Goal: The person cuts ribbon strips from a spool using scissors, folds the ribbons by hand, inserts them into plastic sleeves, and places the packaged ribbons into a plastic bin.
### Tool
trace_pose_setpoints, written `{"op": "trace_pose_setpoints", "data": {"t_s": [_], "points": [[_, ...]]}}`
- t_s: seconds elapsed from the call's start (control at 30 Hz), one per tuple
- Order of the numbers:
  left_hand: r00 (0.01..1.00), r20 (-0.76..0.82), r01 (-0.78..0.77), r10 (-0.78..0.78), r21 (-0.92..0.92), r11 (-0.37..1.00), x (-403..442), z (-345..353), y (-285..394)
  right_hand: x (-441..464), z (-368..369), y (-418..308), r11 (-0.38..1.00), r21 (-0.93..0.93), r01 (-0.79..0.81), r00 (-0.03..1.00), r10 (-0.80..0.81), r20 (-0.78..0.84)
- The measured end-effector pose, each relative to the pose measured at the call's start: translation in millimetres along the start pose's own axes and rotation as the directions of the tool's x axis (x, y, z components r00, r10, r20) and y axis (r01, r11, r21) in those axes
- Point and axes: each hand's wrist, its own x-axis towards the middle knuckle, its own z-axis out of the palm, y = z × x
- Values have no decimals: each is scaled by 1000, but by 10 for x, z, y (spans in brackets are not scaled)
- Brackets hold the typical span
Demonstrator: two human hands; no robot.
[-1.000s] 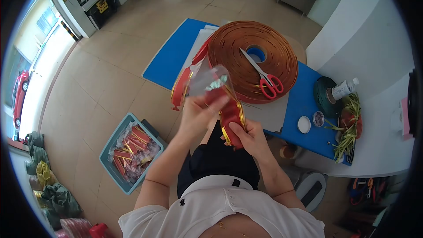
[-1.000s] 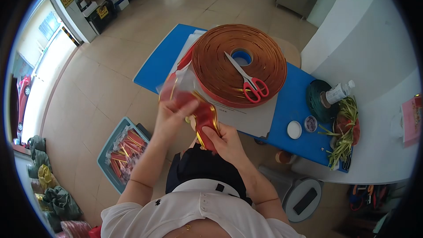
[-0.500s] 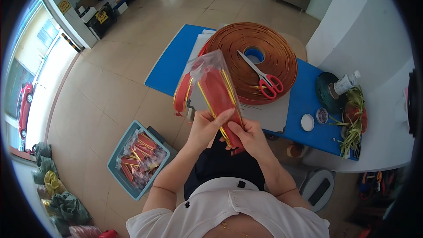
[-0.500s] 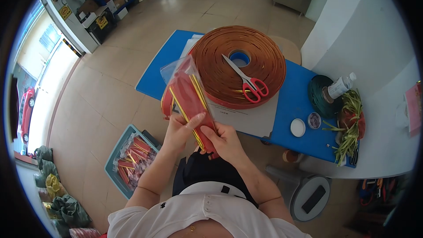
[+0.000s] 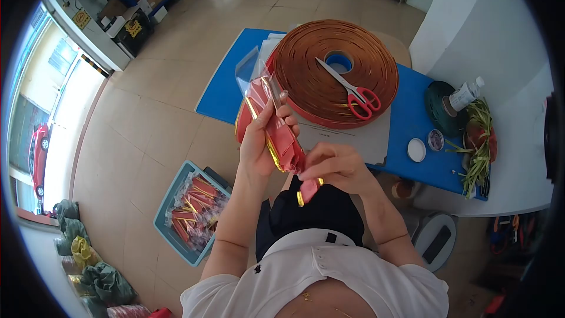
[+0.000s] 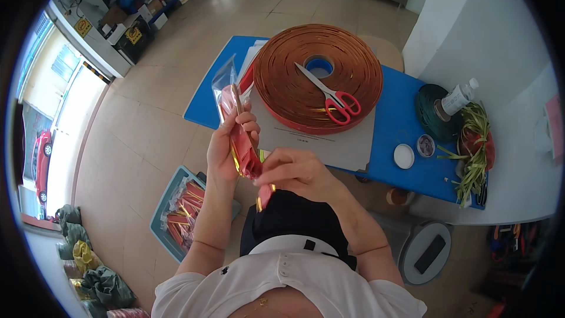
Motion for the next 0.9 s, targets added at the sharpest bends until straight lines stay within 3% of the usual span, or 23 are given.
{"op": "trace_pose_setpoints", "data": {"t_s": [0.17,0.2,0.27,0.37,0.47,0.57,0.67,0.77,0.87,0.9], "points": [[997,50,-42,51,-174,984,-106,-18,-27,10,90,121,999,-22,43,981,-46,-188],[994,95,-37,60,-222,974,-138,2,-34,7,109,106,994,26,-105,971,108,-214],[978,108,-179,178,-3,984,-175,22,-76,-17,143,57,913,134,-386,879,408,-246],[914,141,-406,381,357,841,-208,103,-172,-61,155,119,781,318,-537,753,614,-237],[814,226,-544,535,617,568,-222,152,-216,-27,187,44,746,426,-511,707,647,-285],[723,265,-605,638,690,398,-209,153,-223,0,194,2,775,490,-399,796,558,-235],[690,320,-626,649,715,313,-196,115,-196,-3,207,9,799,510,-319,847,482,-225],[708,285,-572,646,769,287,-188,59,-253,44,298,61,727,536,-429,698,643,-314],[760,413,-601,501,740,302,-184,-5,-246,8,274,155,668,492,-558,626,728,-279],[818,341,-529,464,763,372,-194,-6,-261,25,282,149,682,530,-504,630,710,-314]]}}
